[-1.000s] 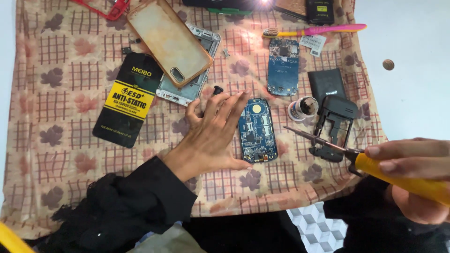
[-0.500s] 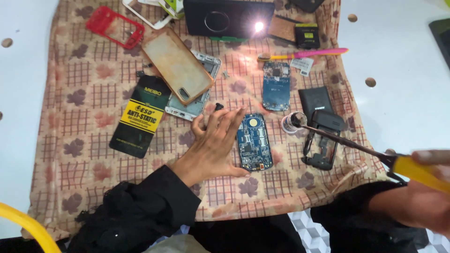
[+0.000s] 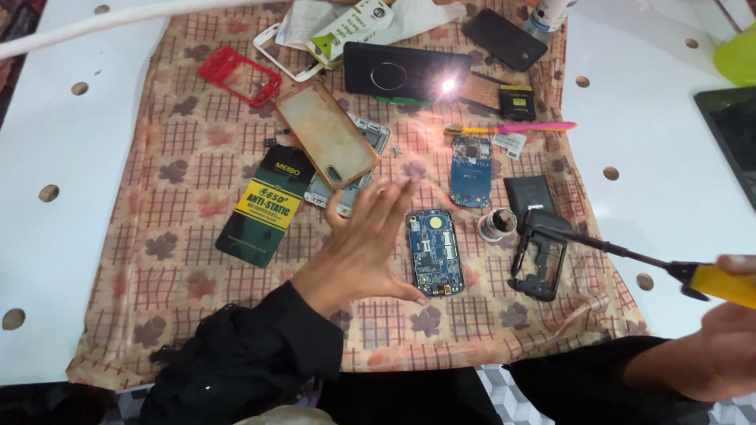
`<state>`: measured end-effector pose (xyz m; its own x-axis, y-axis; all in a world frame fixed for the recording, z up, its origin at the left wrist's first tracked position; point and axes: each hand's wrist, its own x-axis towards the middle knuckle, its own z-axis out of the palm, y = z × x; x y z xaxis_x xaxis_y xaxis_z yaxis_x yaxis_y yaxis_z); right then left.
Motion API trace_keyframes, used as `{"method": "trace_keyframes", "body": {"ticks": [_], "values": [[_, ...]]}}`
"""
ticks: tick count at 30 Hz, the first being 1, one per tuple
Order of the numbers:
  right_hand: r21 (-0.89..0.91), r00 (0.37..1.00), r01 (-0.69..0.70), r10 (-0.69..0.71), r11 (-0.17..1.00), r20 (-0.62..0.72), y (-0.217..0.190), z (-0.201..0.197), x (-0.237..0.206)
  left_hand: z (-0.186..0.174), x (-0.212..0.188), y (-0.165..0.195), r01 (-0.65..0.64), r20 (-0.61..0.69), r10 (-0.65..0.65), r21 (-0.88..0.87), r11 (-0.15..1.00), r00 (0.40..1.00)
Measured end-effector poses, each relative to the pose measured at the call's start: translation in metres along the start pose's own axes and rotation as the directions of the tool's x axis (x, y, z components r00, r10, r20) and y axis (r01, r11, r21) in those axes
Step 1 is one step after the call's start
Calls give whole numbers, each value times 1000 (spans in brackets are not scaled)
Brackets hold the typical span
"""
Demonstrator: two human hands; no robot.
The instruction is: The person uses a soldering iron and a magnifying glass to work on a smartphone motherboard. They repeatedly dip the soldering iron into a small container of flux and apply it to various points on the circuit board while holding the board steady with their other hand.
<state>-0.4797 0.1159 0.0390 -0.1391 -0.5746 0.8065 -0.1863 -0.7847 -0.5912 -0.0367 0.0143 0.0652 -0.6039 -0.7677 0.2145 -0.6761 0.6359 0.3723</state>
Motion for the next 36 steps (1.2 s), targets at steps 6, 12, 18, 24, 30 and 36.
{"method": "trace_keyframes", "body": {"ticks": [6, 12, 18, 24, 30, 36], "values": [[-13, 1000, 1, -1, 1000, 5, 5, 15, -5, -4, 4, -11, 112, 12, -112, 19, 994, 994], [-22, 998, 30, -28, 999, 60, 10, 35, -3, 8, 5, -4, 67, 106, -66, -6, 998, 992], [-14, 988, 52, -49, 999, 148, 16, 41, 11, 21, 0, 7, -13, 78, 16, -35, 999, 997], [84, 973, -13, -7, 996, 231, 17, 59, 2, 26, 0, 8, 11, 83, -11, -9, 1000, 997], [145, 962, -33, -8, 989, 272, 21, 62, -5, 31, 1, 9, 40, 110, -38, -14, 999, 993], [437, 900, -192, -21, 879, 436, 54, 35, -10, 32, 2, 8, 46, 85, -42, -47, 998, 995]]}}
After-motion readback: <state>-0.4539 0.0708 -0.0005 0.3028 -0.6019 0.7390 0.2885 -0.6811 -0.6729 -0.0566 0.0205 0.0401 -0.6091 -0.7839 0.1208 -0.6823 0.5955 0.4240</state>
